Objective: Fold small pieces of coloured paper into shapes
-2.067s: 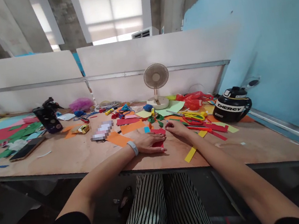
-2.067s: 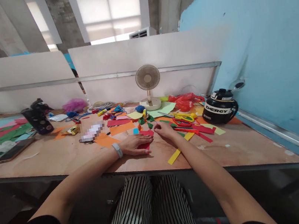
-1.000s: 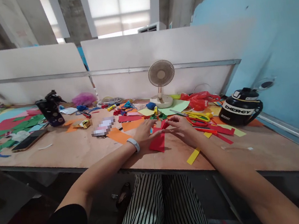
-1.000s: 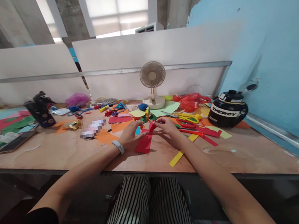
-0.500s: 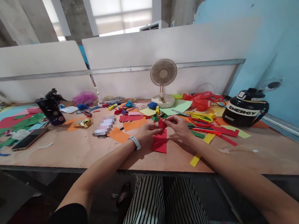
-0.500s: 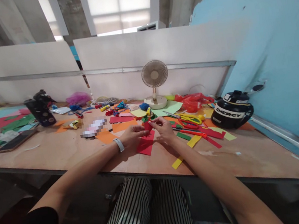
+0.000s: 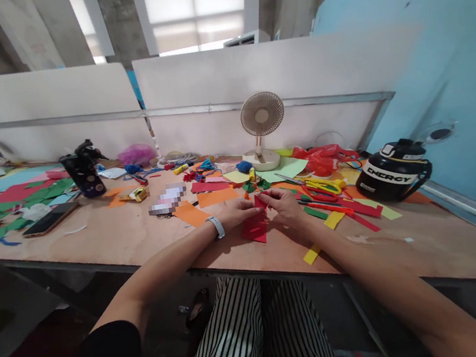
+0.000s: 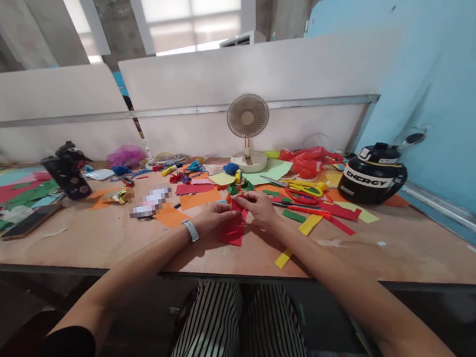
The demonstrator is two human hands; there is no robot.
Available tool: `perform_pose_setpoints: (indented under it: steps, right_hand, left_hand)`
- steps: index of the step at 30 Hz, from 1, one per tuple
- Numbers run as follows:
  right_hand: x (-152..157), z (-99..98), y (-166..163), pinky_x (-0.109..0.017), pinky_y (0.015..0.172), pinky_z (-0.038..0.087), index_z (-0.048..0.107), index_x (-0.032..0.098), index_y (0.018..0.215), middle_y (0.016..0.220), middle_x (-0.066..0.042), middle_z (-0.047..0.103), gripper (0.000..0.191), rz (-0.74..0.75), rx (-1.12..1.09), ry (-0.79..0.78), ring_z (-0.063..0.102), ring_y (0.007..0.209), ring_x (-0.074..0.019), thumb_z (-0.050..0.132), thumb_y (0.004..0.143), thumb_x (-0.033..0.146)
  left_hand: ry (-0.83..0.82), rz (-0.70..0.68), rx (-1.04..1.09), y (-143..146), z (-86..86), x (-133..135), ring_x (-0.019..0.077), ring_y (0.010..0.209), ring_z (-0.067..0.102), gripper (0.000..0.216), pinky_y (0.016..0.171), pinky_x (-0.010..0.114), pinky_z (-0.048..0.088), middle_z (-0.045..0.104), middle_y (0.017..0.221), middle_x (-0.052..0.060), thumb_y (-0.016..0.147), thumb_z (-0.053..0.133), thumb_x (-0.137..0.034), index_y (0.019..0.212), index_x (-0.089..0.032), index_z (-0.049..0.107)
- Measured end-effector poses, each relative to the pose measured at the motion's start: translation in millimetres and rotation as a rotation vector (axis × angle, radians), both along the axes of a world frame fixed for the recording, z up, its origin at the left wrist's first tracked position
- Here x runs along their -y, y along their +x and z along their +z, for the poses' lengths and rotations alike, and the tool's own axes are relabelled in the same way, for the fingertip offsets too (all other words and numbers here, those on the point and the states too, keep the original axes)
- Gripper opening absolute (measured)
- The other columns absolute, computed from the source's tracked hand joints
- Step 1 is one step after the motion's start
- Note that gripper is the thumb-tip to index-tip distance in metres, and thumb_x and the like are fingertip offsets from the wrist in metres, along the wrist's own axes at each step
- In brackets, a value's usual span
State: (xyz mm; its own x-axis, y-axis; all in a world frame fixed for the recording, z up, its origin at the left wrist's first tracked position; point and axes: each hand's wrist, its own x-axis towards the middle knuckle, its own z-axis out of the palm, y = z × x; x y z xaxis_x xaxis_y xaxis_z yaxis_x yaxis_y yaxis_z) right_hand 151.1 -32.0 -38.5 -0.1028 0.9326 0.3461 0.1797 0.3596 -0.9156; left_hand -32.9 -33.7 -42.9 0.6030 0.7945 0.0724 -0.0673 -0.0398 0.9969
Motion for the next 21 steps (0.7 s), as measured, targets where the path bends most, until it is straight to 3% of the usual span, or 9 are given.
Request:
perform_pose_setpoints:
  steps: [5,13,21]
  right_hand:
    - [-1,-3.0,-1,-0.030,0.060,0.044,0.066,0.019,0.069,0.070,-0.003,0.063,0.050,-0.085,-0.006,0.038,0.053,0.066,-0.0167,0.075,0.064,0.069]
    - [2,-1.2,-4,-0.029,0.053,0.039,0.063,0.019,0.066,0.062,-0.001,0.059,0.056,-0.157,-0.044,0.049,0.048,0.056,-0.0139,0.075,0.060,0.074]
    - [-15,11.5,28,-0.026,0.044,0.030,0.058,0.021,0.068,0.052,0.006,0.044,0.059,-0.313,-0.106,0.126,0.034,0.046,-0.0093,0.067,0.065,0.079]
  left_hand:
    - [0.009,-0.018,-0.047,-2,1.8,-1,0.0159,0.074,0.068,0.042,0.078,0.031,0.053,0.073,0.080,0.008,0.072,0.084,-0.048,0.080,-0.010,0.070]
    - [0.062,-0.093,-0.064,-3,2.2,-2,0.0180,0.083,0.071,0.045,0.084,0.033,0.054,0.075,0.093,0.013,0.077,0.079,-0.052,0.088,-0.010,0.068]
    - [0.220,-0.147,-0.168,-11,-1.8,-4,0.0220,0.093,0.072,0.047,0.088,0.037,0.054,0.075,0.101,0.016,0.086,0.067,-0.056,0.095,-0.010,0.067]
